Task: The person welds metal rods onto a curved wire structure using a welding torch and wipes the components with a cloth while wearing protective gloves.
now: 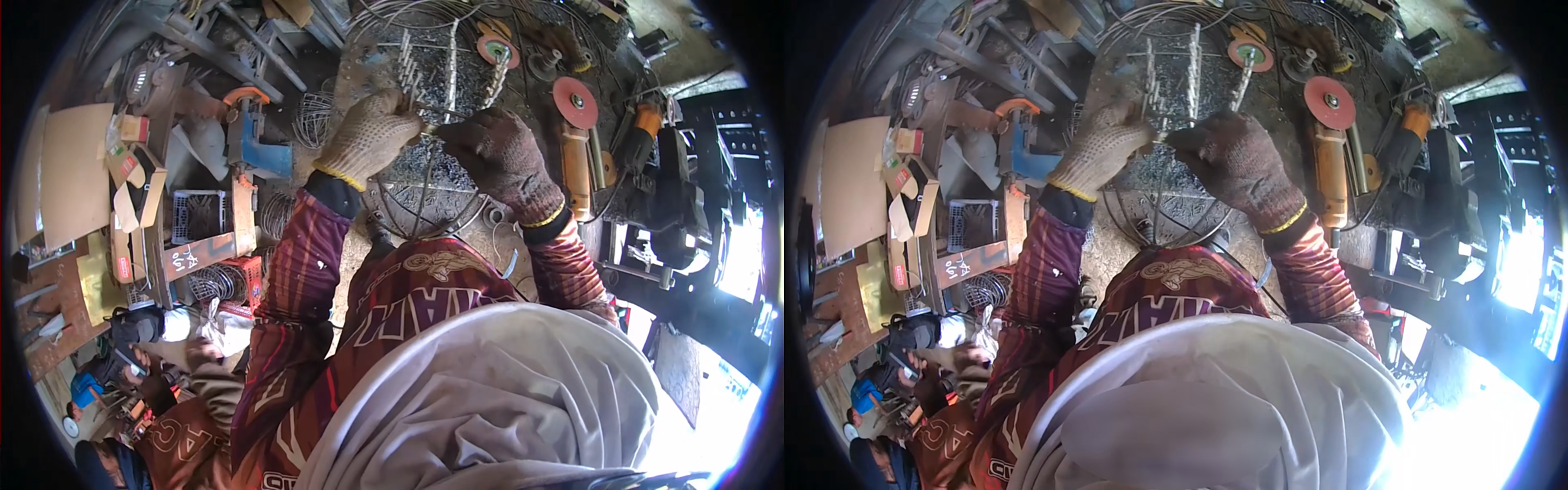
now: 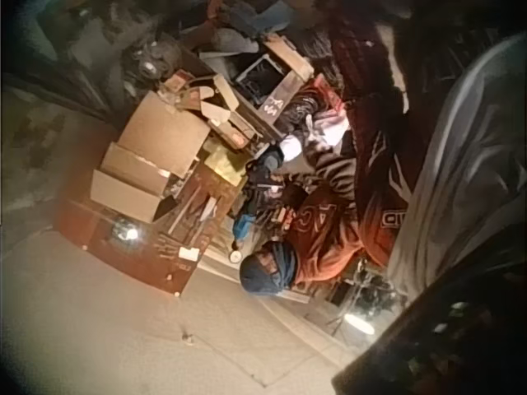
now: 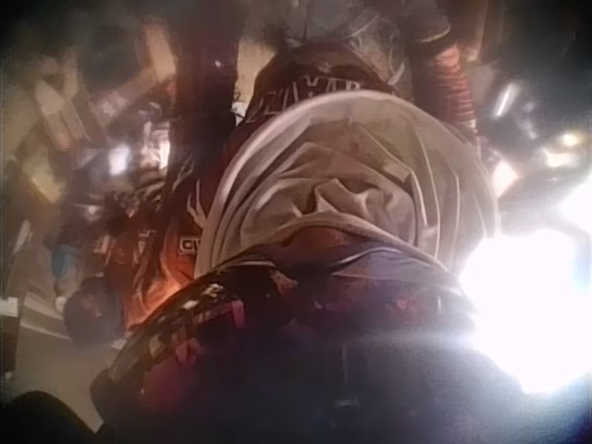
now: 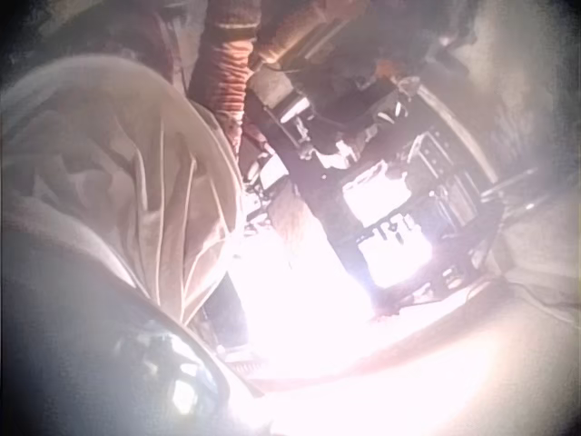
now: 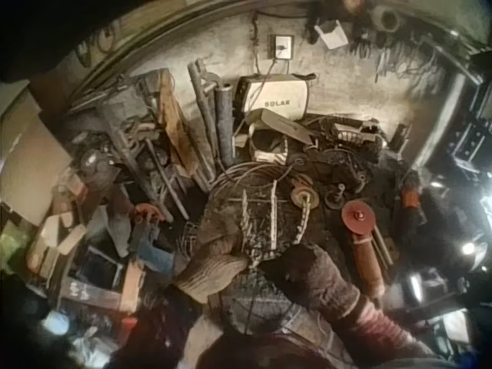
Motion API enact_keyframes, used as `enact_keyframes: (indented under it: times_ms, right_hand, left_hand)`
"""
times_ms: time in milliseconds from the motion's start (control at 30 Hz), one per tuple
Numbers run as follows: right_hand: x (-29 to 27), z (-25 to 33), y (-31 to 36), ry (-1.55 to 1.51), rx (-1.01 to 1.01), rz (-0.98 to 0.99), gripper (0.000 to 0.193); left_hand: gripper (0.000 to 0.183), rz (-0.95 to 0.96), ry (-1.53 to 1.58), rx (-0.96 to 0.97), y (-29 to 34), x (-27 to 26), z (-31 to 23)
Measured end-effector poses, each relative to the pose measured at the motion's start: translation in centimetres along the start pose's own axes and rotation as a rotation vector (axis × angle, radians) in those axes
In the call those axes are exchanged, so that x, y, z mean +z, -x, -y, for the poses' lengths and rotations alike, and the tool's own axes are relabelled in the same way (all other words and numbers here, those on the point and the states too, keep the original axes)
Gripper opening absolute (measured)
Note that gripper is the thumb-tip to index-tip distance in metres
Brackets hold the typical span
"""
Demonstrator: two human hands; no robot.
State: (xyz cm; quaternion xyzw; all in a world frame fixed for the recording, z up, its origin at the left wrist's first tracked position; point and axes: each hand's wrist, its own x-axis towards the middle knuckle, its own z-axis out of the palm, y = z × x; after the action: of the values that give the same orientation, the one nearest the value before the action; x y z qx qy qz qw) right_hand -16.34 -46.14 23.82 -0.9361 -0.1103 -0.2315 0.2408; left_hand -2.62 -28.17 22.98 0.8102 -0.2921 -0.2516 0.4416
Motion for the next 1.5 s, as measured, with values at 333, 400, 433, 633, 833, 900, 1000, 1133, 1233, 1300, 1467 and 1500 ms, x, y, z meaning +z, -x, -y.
enact_keyframes:
  times_ms: [333, 400, 433, 633, 833, 900, 1000, 1133, 1233, 1300, 1467, 1500]
  right_hand:
    - [-0.1, 0.8, -0.4, 0.255, -0.097, 0.104, 0.011]
    - [-1.3, 0.2, 0.8, 0.347, 0.005, 0.267, 0.012]
    - [-1.6, 0.0, 1.0, 0.207, -0.007, 0.197, 0.013]
    - [-3.4, 0.7, 3.4, 0.0, 0.34, -0.09, 0.012]
    - [-1.6, 1.4, 5.9, -0.105, 0.417, -0.093, 0.013]
    - [-1.1, 1.5, 6.4, -0.117, 0.407, -0.076, 0.016]
    - [-0.6, 1.8, 6.5, -0.141, 0.374, -0.149, 0.019]
    - [0.0, 1.4, 6.2, -0.162, 0.279, -0.177, 0.021]
    - [0.0, 1.5, 5.4, -0.108, 0.191, -0.135, 0.02]
    - [0.1, 1.8, 4.8, -0.098, 0.176, -0.07, 0.018]
    - [-0.2, 2.5, 3.0, 0.059, 0.153, 0.026, 0.017]
    - [-0.2, 2.5, 2.4, 0.068, 0.124, 0.039, 0.018]
  left_hand:
    - [0.029, 0.019, -0.116, 0.028, -0.1, -0.1, -0.1]
    - [0.03, 0.018, -0.029, 0.003, -0.1, 0.0, 0.3]
    - [0.029, -0.033, -0.034, 0.069, -0.2, 0.2, 0.8]
    - [0.018, 0.102, 0.115, 0.015, 1.2, -0.4, 0.5]
    - [0.021, 0.108, 0.014, 0.038, 1.7, -0.4, 0.2]
    - [0.02, 0.108, 0.022, 0.049, 1.3, -0.1, 0.9]
    - [0.017, 0.12, 0.091, 0.036, 1.6, -0.1, -0.3]
    - [0.017, 0.125, 0.112, -0.022, 1.7, 0.0, -0.4]
    - [0.017, 0.128, 0.136, -0.059, 1.8, -0.1, -1.3]
    - [0.018, 0.107, 0.048, -0.033, 1.7, -0.1, -0.9]
    - [0.022, 0.108, 0.011, -0.074, 2.3, -0.4, -2.3]
    - [0.023, 0.094, 0.005, -0.048, 2.0, -0.3, -1.7]
